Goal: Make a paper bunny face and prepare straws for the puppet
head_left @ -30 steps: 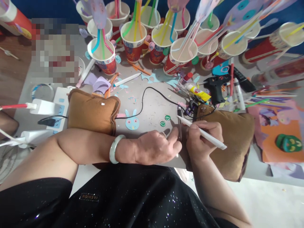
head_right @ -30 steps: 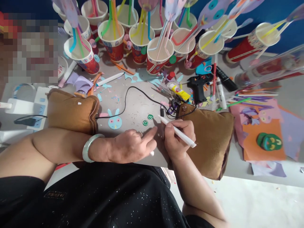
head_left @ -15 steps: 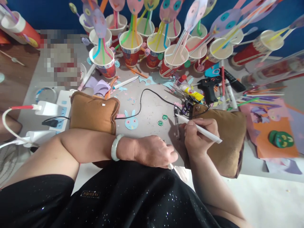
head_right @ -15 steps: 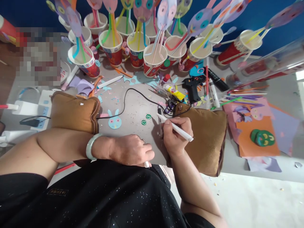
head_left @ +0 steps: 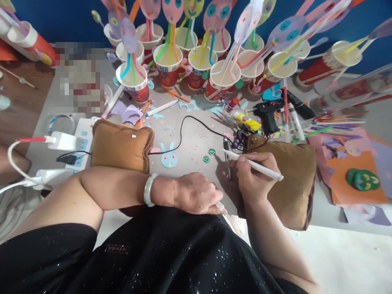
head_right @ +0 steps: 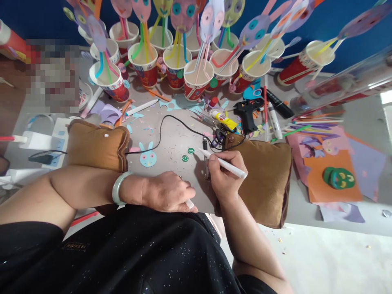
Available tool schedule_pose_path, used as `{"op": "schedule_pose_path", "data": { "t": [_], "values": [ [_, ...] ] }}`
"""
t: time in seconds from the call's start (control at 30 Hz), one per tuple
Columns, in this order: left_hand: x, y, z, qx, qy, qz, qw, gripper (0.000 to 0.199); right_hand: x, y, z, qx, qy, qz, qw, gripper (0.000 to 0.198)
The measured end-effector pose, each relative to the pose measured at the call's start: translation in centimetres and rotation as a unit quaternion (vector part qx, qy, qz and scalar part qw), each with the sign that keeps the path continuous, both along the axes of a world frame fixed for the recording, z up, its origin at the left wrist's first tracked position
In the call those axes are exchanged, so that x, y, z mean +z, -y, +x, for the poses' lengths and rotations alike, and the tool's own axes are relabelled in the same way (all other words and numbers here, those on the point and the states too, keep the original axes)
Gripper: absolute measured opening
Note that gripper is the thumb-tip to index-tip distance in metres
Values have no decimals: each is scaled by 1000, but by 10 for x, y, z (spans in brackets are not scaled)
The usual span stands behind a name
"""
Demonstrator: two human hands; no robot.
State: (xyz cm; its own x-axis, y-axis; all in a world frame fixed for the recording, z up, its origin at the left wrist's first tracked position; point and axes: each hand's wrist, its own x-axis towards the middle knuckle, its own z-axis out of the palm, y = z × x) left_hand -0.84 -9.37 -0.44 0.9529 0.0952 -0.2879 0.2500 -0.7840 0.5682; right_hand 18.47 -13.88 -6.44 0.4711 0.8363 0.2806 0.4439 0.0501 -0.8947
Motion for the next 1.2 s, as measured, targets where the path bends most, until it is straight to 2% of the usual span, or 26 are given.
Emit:
{"op": "schedule_pose_path", "data": {
  "t": [0.07,0.17,0.27,0.37,0.5,0.57,0.67,1.03,1.1,1.2],
  "values": [
    [-2,0,-1,40,-17,-26,999,56,6,-2,-1,19,-68,7,997,15],
    [-7,2,-2,80,-7,-47,996,55,13,-5,0,66,-192,1,979,17],
    [-12,3,-3,87,11,-48,995,52,16,-7,2,75,-236,9,969,22],
    [-13,3,-3,94,17,-29,995,49,15,-6,1,69,-188,9,980,21],
    [-8,2,-2,83,-5,-14,996,50,8,-2,-3,35,-29,2,999,15],
    [-5,1,-1,69,-10,-3,998,52,6,-1,-5,28,41,-3,999,14],
    [-4,2,-1,57,-2,13,998,52,8,-1,-8,40,89,-18,995,10],
    [-2,2,-1,69,-28,-19,997,50,13,-4,-13,56,113,-29,992,9],
    [-3,2,0,70,-30,-28,997,51,11,-4,-12,50,92,-27,994,10],
    [-5,2,0,81,-30,-64,994,51,9,-6,-6,58,0,-5,998,15]
  ]
}}
